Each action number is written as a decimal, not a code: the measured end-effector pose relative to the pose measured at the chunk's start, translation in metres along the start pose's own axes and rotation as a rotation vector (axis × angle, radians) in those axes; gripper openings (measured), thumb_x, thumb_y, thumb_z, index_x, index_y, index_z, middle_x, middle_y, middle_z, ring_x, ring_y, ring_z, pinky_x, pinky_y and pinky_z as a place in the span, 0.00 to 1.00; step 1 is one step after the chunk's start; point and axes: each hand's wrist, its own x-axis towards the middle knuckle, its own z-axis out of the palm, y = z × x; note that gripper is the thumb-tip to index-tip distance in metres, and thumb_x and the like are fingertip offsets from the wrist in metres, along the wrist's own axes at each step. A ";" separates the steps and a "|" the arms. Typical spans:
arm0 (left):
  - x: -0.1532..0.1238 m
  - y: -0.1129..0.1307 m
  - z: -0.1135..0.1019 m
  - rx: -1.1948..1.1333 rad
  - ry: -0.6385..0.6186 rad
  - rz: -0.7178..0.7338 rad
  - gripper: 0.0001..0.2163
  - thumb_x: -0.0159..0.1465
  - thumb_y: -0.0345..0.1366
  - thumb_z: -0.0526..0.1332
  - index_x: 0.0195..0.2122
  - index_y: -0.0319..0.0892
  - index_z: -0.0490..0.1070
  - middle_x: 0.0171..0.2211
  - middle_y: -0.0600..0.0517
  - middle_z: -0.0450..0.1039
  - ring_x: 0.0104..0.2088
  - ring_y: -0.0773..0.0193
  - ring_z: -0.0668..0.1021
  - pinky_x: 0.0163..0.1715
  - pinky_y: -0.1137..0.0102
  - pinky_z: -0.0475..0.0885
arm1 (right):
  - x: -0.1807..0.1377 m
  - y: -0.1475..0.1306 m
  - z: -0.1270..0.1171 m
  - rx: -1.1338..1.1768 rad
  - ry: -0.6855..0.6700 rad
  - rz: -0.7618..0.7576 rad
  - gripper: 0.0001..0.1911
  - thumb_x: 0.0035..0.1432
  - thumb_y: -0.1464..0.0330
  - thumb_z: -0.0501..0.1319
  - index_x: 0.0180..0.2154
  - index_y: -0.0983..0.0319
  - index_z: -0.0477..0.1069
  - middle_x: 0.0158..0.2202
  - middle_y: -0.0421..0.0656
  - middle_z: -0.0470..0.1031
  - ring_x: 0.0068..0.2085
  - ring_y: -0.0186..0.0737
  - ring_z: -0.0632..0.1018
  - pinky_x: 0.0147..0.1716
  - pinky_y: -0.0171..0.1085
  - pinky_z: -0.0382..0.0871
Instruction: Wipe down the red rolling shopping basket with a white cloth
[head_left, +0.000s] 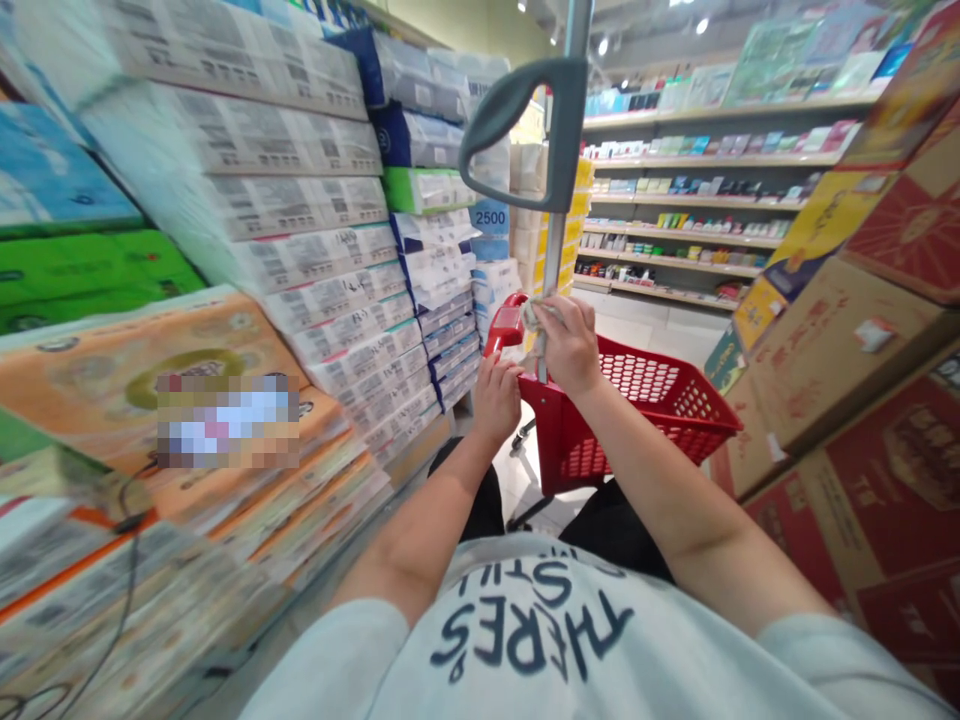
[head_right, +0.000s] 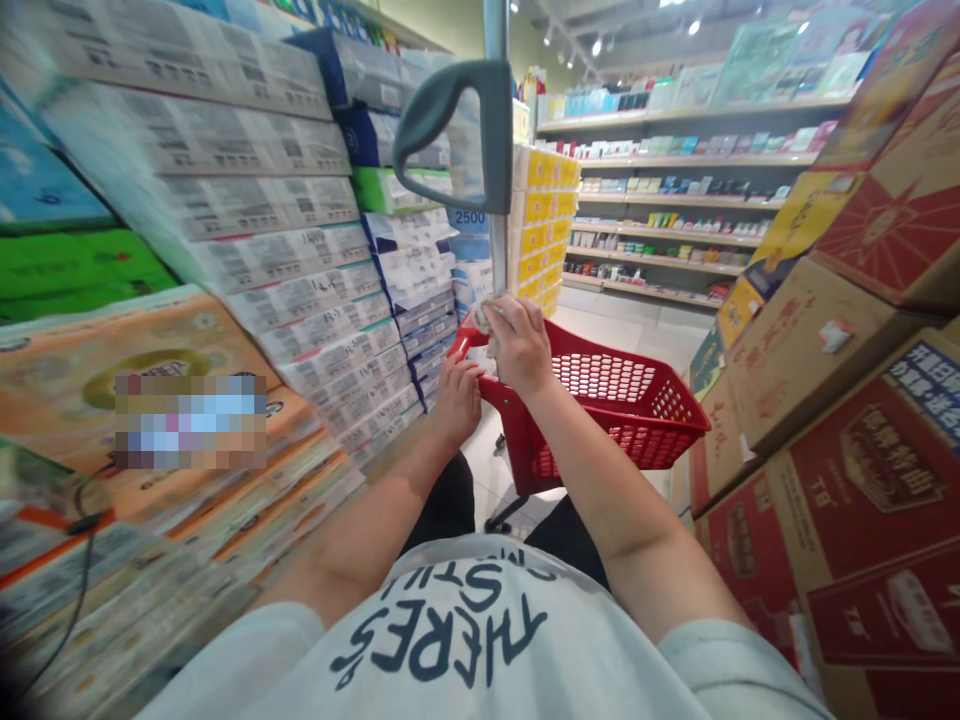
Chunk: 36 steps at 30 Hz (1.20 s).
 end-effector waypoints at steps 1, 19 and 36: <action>0.000 0.001 -0.001 -0.004 -0.004 -0.003 0.11 0.68 0.32 0.48 0.48 0.41 0.66 0.49 0.44 0.68 0.63 0.52 0.60 0.62 0.47 0.55 | -0.003 -0.001 0.000 0.008 0.005 0.018 0.16 0.67 0.67 0.52 0.53 0.57 0.71 0.51 0.47 0.70 0.55 0.46 0.67 0.57 0.47 0.63; 0.001 0.007 -0.012 -0.016 -0.043 -0.004 0.11 0.68 0.31 0.48 0.47 0.41 0.66 0.48 0.44 0.69 0.59 0.54 0.64 0.61 0.51 0.58 | -0.034 -0.008 0.002 0.044 -0.021 0.025 0.15 0.65 0.67 0.56 0.51 0.57 0.73 0.48 0.47 0.72 0.52 0.44 0.68 0.55 0.45 0.67; 0.005 -0.002 -0.015 0.145 -0.072 0.082 0.17 0.63 0.36 0.59 0.54 0.44 0.67 0.50 0.42 0.65 0.58 0.44 0.64 0.57 0.46 0.61 | -0.077 -0.036 0.002 0.257 -0.060 0.228 0.17 0.61 0.75 0.54 0.49 0.59 0.73 0.44 0.47 0.74 0.46 0.42 0.74 0.48 0.43 0.73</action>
